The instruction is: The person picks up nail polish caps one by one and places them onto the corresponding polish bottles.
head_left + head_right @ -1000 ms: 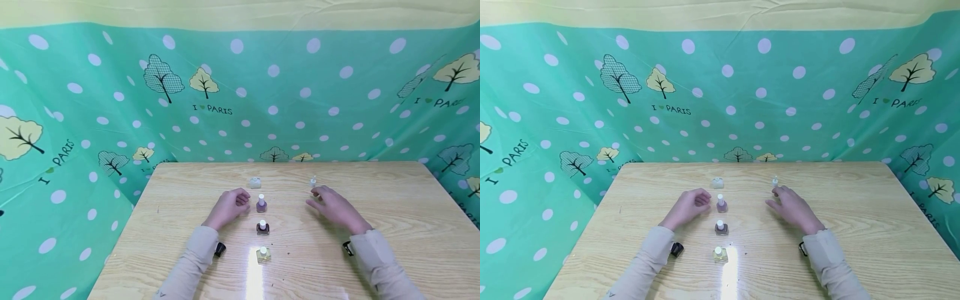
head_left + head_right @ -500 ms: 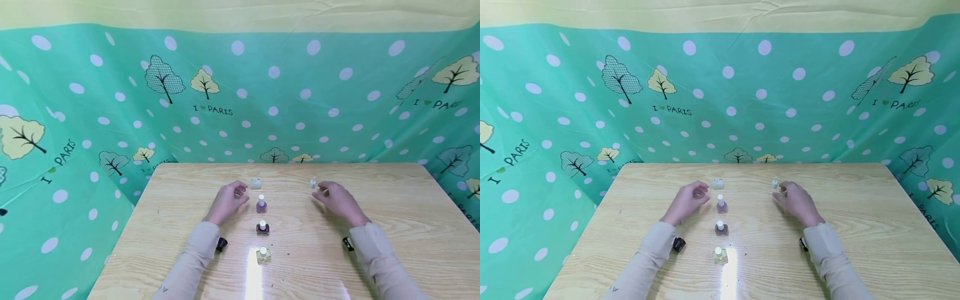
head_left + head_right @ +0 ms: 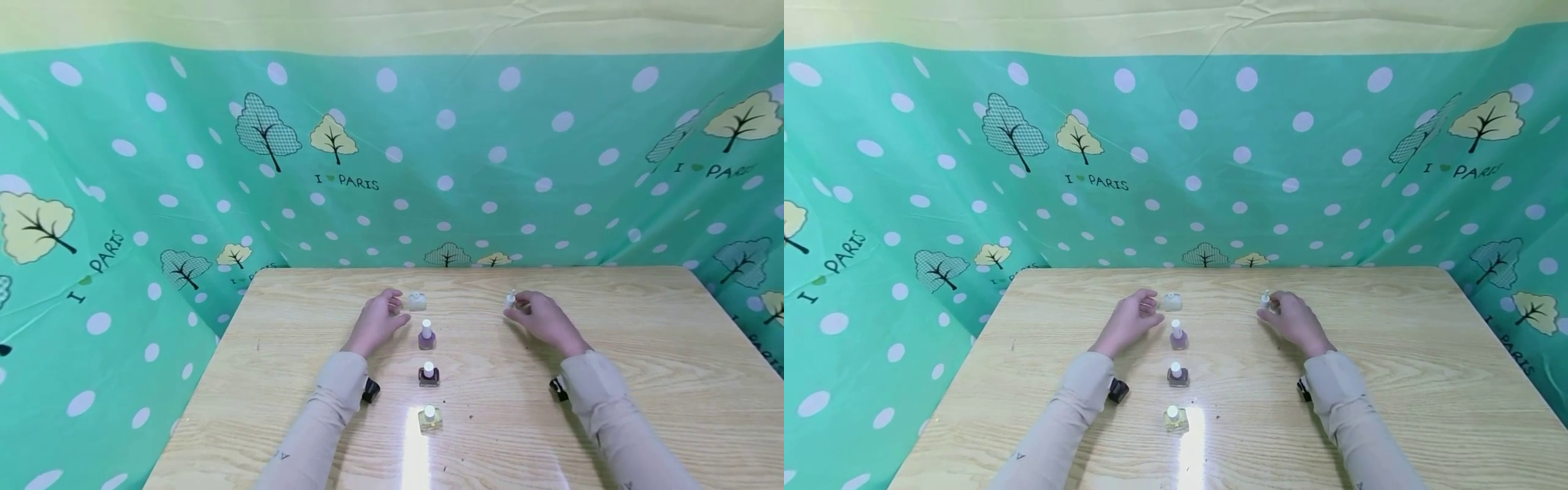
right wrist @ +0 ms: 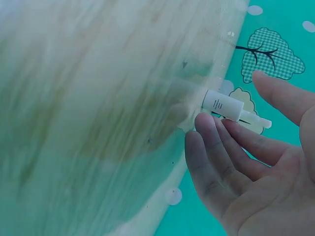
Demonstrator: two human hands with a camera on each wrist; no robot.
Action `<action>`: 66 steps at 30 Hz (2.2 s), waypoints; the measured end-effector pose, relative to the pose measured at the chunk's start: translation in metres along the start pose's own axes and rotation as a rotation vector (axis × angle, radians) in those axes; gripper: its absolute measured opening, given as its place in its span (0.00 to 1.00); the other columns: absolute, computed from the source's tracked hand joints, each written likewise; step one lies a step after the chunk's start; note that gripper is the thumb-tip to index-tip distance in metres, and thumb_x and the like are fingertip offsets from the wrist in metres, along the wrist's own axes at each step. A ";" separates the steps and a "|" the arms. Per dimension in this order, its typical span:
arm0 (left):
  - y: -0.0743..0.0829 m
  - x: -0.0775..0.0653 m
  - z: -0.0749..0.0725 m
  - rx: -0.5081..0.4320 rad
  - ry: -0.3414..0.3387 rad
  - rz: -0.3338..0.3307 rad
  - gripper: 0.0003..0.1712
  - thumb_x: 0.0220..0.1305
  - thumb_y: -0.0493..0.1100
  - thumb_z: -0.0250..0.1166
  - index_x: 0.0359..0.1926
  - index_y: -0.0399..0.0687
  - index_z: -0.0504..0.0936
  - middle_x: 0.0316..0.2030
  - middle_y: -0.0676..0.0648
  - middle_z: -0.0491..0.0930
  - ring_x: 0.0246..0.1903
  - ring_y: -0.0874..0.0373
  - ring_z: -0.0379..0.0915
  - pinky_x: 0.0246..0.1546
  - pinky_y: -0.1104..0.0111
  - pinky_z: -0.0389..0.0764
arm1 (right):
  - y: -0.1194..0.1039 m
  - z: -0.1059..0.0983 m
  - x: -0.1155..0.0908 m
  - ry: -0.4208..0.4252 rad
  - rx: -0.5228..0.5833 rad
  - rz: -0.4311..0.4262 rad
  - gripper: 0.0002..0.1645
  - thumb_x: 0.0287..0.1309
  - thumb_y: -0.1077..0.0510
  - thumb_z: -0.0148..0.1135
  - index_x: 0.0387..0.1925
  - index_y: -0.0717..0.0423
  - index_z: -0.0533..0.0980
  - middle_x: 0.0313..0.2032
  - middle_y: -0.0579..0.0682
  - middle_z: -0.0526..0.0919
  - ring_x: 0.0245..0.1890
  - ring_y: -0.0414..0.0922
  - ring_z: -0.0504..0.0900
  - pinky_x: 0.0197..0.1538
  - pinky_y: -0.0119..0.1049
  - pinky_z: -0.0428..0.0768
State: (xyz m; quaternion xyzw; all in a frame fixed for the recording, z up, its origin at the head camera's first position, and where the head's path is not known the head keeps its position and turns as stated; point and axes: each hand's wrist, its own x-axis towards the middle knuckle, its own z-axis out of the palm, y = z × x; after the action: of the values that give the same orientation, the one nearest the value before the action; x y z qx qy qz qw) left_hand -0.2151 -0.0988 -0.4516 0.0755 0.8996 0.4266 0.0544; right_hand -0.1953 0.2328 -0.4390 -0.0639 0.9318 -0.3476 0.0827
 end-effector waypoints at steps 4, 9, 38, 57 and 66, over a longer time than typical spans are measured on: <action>0.002 0.003 0.002 0.006 -0.002 -0.022 0.33 0.60 0.40 0.70 0.65 0.37 0.70 0.53 0.41 0.80 0.52 0.49 0.78 0.59 0.58 0.78 | 0.001 0.002 0.004 -0.005 0.006 0.000 0.29 0.68 0.52 0.60 0.59 0.73 0.70 0.48 0.63 0.81 0.46 0.55 0.80 0.50 0.51 0.81; 0.003 0.006 0.006 0.004 0.007 -0.023 0.34 0.61 0.40 0.70 0.66 0.38 0.69 0.57 0.39 0.78 0.55 0.47 0.77 0.59 0.57 0.78 | 0.003 0.002 0.010 0.017 -0.004 -0.013 0.21 0.68 0.53 0.60 0.51 0.68 0.74 0.43 0.60 0.81 0.42 0.52 0.80 0.45 0.46 0.81; 0.002 0.010 0.009 -0.007 0.015 0.005 0.14 0.61 0.37 0.68 0.48 0.42 0.81 0.43 0.46 0.83 0.42 0.55 0.79 0.49 0.64 0.82 | -0.001 0.003 0.017 0.015 -0.008 0.012 0.09 0.64 0.61 0.63 0.41 0.64 0.79 0.39 0.58 0.83 0.40 0.51 0.80 0.46 0.46 0.82; 0.012 -0.010 -0.007 -0.034 0.056 0.043 0.14 0.60 0.38 0.69 0.48 0.43 0.82 0.42 0.46 0.85 0.42 0.55 0.81 0.45 0.65 0.84 | -0.021 -0.004 -0.001 0.142 0.046 -0.077 0.16 0.63 0.59 0.65 0.47 0.66 0.78 0.41 0.59 0.84 0.42 0.53 0.83 0.45 0.47 0.84; 0.019 -0.021 -0.012 0.003 0.116 0.094 0.13 0.60 0.39 0.69 0.46 0.47 0.84 0.40 0.50 0.85 0.39 0.57 0.80 0.41 0.67 0.82 | -0.029 -0.007 -0.012 0.189 0.007 -0.109 0.16 0.60 0.56 0.69 0.45 0.62 0.82 0.36 0.53 0.86 0.35 0.47 0.81 0.36 0.36 0.80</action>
State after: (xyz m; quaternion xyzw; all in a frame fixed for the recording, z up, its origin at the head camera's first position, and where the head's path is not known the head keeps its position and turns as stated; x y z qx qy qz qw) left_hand -0.1949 -0.1001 -0.4289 0.0928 0.8975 0.4308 -0.0181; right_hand -0.1829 0.2177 -0.4140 -0.0812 0.9293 -0.3594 -0.0244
